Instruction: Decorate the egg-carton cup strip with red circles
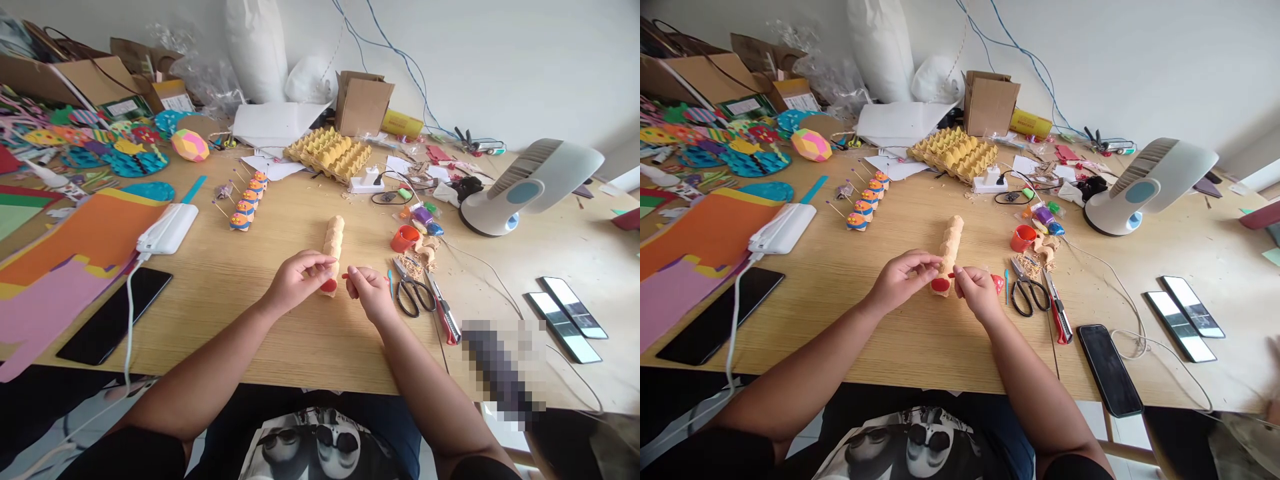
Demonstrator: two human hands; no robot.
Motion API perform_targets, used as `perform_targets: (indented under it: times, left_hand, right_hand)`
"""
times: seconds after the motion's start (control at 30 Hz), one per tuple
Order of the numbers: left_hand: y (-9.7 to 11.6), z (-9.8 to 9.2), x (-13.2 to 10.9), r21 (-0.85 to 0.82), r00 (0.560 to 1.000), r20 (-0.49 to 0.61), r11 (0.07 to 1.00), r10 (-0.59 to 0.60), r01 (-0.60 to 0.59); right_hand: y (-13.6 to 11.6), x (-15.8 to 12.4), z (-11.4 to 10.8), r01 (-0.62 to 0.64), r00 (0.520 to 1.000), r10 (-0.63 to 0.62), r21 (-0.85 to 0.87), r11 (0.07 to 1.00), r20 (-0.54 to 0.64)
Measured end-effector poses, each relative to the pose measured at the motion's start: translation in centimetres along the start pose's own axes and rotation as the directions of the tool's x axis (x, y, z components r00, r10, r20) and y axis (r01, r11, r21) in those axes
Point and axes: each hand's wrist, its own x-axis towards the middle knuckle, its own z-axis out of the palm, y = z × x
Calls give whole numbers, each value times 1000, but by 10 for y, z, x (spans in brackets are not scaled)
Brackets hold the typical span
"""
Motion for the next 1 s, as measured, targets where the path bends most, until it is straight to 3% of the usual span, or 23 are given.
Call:
perform_targets:
  times: [0.1,0.2,0.37,0.5,0.67,1.0]
  left_hand:
    - [2,6,-3,-14,995,94,999,34,-33]
    - [2,10,-6,14,989,105,995,99,-101]
    - [5,6,-7,254,946,72,912,315,-323]
    - [8,2,-6,386,909,67,830,411,-404]
    - [8,1,-6,431,907,90,805,410,-407]
    - [7,1,-7,345,934,74,870,350,-353]
  right_hand:
    - [2,-1,2,21,998,-21,-3,1000,56]
    - [3,-2,4,63,992,-61,-13,998,109]
    - [-1,-3,3,58,986,-62,31,998,152]
    - [-4,-3,1,-8,983,-8,86,996,182]
    - [-5,-3,2,-31,984,6,136,990,180]
    - [-4,-4,3,50,993,-53,31,998,101]
